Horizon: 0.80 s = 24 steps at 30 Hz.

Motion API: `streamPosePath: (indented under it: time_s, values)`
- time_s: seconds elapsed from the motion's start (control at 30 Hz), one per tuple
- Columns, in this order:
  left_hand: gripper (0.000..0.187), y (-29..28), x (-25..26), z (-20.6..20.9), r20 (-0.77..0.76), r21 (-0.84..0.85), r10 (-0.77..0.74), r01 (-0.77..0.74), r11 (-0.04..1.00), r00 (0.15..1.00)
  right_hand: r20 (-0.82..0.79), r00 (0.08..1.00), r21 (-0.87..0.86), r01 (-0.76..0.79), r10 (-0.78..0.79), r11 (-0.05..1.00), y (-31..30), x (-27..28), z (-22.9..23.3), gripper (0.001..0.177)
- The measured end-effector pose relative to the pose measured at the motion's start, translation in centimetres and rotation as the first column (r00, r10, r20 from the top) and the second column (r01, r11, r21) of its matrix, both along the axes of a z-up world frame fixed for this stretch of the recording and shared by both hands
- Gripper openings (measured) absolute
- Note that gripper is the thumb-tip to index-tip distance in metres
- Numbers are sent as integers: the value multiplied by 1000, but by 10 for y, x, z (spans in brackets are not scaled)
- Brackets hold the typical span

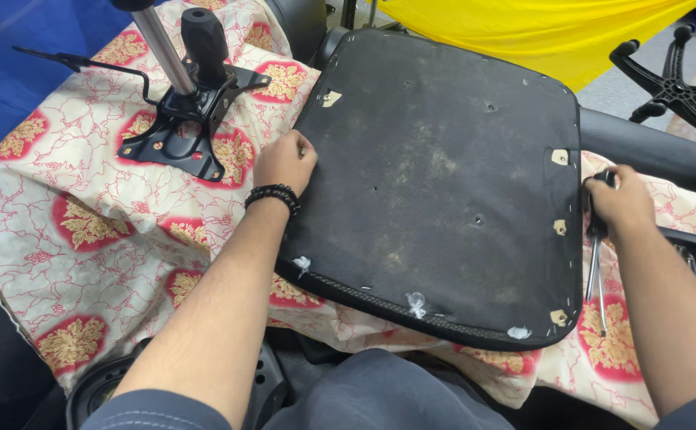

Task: The person uses a screwdriver to tighten screws into the underside of an office chair seat. They repeatedly insert screws and turn the screwdriver to secure the seat to its mounting bracket.

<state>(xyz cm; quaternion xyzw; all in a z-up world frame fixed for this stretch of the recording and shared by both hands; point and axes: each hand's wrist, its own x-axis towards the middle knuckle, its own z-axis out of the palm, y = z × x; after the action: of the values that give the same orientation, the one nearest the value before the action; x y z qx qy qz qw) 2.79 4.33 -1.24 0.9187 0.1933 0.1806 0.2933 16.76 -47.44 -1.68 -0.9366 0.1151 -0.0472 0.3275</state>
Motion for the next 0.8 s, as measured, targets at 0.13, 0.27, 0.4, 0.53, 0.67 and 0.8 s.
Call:
streamPosePath:
  time_s: [0.13,0.27,0.4,0.53,0.67,0.8]
  values:
    - [21,-7,1,3,-2,-44,92,-92,995,996,-56,992,-236,-119,109,964,-32,15,-38,49]
    - [23,-23,4,12,-92,-19,287,-290,957,953,-131,978,-166,-185,165,969,-34,24,-45,51]
    - [25,-34,4,23,-155,-41,378,-388,921,913,-259,953,-176,-204,154,963,-29,22,-34,50]
    - [27,-39,5,25,-118,26,415,-415,910,902,-327,931,33,-159,161,987,-24,31,-12,41]
    - [27,-44,1,19,-60,-91,408,-412,907,911,-111,960,-19,-260,256,965,-15,41,12,35]
    - [26,-45,-5,16,-16,-130,391,-390,912,920,252,865,-142,-410,434,901,23,37,26,25]
